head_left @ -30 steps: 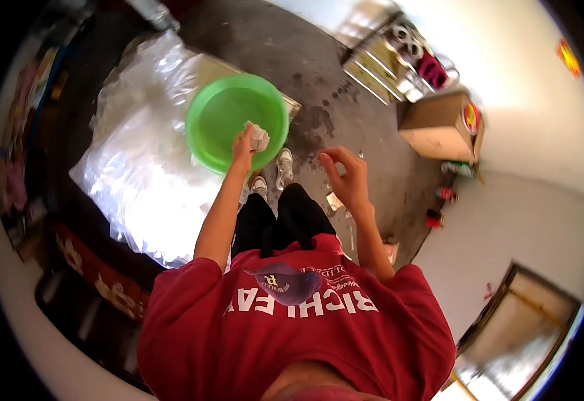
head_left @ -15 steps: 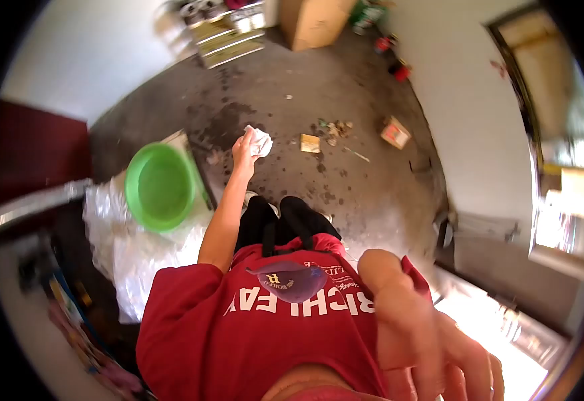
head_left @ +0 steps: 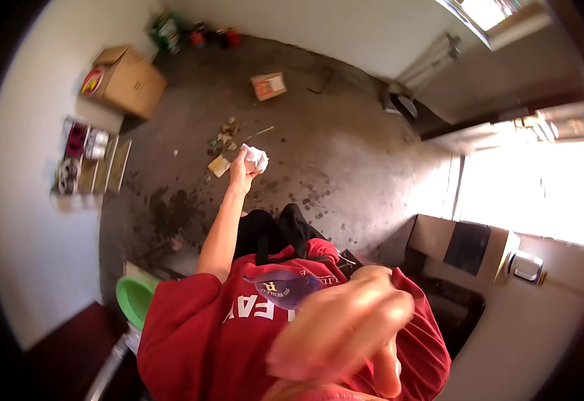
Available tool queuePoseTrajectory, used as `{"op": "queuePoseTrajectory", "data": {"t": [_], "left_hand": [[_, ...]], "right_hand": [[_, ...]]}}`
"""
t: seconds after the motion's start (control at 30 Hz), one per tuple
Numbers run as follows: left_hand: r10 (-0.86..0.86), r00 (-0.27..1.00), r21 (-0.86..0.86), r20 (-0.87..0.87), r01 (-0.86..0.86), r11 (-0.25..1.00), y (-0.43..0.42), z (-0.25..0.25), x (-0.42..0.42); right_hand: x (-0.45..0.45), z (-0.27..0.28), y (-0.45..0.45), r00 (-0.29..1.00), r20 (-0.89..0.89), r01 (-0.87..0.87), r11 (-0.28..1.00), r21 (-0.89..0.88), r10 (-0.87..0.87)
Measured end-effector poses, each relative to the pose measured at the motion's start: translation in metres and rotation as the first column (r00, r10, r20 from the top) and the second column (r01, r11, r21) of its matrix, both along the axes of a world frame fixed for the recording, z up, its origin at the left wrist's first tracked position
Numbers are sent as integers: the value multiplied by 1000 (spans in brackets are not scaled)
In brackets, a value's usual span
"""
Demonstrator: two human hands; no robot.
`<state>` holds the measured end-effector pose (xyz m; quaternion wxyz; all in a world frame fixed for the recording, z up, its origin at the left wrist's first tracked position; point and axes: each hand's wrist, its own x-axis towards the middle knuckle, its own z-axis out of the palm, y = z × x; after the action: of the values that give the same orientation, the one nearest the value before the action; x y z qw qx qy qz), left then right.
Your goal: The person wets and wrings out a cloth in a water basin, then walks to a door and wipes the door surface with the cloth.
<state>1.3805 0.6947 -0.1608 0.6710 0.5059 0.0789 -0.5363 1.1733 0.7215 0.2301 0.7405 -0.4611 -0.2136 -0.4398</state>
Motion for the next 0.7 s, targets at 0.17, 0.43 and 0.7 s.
{"op": "queuePoseTrajectory", "data": {"t": [0.17,0.43,0.7], "left_hand": [[-258,966,20,-15,258,966,-92,-6,-43],[-645,764,47,15,644,763,-250,-11,-123],[-931,361,74,47,929,363,-366,10,-236]], "right_hand": [[-8,-22,-29,965,203,-183,980,79,164],[-58,-8,-113,998,13,-67,913,402,67],[-77,-17,-214,946,150,267,952,147,-288]]}}
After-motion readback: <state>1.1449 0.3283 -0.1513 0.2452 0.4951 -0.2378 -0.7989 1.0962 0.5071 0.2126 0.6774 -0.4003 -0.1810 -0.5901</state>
